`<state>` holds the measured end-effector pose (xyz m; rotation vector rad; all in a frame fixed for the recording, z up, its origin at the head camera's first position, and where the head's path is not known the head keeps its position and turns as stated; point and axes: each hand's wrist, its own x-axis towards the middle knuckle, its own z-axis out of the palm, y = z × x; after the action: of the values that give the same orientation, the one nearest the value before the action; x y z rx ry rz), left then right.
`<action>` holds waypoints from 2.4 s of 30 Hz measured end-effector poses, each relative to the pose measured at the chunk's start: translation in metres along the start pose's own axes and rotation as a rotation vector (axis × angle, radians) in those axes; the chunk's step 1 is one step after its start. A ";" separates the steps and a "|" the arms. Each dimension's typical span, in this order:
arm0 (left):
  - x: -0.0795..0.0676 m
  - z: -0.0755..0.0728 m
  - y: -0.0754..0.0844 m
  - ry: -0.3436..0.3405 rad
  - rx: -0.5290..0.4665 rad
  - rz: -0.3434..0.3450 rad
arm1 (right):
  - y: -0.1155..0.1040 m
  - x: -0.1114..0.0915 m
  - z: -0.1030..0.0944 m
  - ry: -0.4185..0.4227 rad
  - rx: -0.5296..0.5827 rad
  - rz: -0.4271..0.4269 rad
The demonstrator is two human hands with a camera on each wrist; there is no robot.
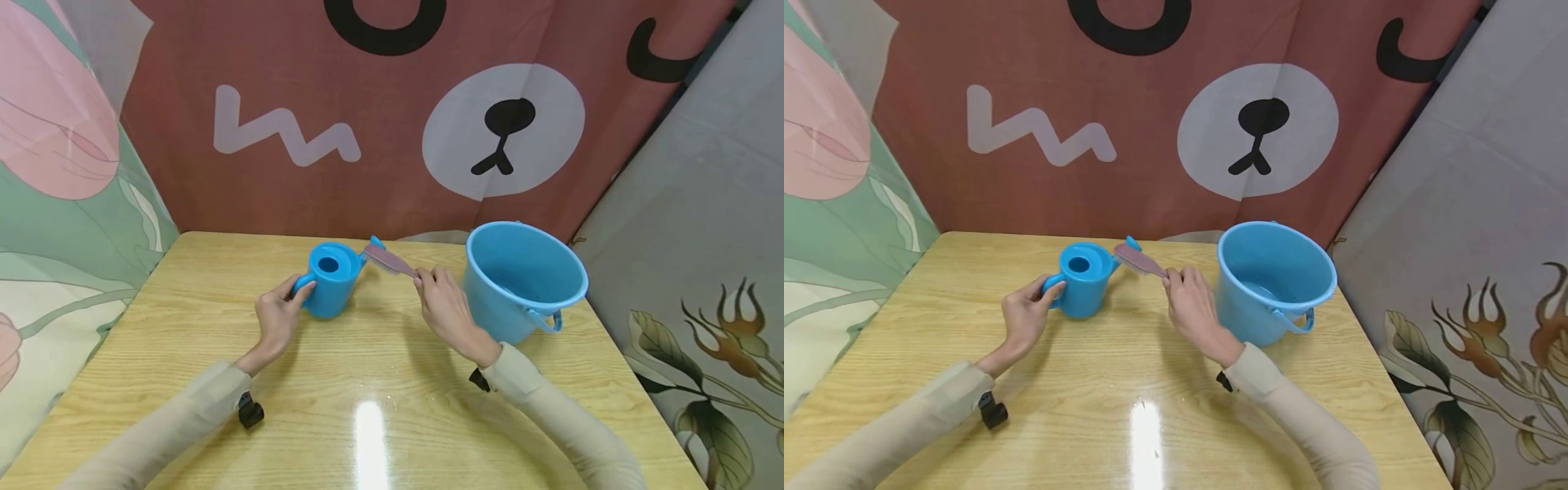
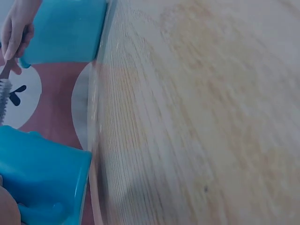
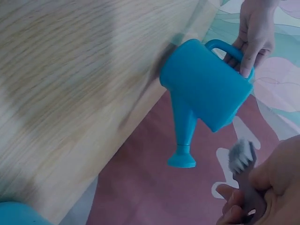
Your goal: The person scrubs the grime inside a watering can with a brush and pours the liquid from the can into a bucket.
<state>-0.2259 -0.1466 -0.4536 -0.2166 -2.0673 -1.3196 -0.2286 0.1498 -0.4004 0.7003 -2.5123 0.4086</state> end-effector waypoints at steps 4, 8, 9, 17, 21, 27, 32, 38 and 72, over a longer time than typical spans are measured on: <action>0.000 0.001 -0.001 -0.011 0.000 0.039 | -0.002 0.003 -0.002 -0.018 0.033 -0.029; 0.001 0.002 -0.001 -0.018 -0.017 0.085 | -0.006 0.007 -0.006 -0.048 0.090 -0.046; 0.001 0.003 -0.001 -0.020 -0.021 0.094 | -0.007 0.008 -0.007 -0.051 0.101 -0.049; 0.001 0.005 -0.002 -0.033 -0.030 0.107 | -0.014 0.016 -0.014 -0.065 0.118 -0.062; 0.002 0.005 -0.001 -0.024 -0.027 0.108 | -0.017 0.018 -0.016 -0.072 0.108 -0.036; 0.004 0.005 -0.001 -0.010 -0.019 0.115 | -0.019 0.020 -0.017 -0.039 0.114 -0.020; 0.005 0.005 -0.001 0.000 -0.017 0.112 | -0.021 0.023 -0.018 -0.025 0.129 -0.033; 0.004 0.006 -0.001 0.000 -0.019 0.129 | -0.023 0.026 -0.019 -0.048 0.124 -0.034; 0.001 0.010 0.002 -0.039 -0.015 0.184 | -0.033 0.038 -0.022 -0.166 0.187 -0.084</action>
<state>-0.2299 -0.1378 -0.4543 -0.4320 -2.0172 -1.2273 -0.2302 0.1162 -0.3568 0.9434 -2.6104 0.5819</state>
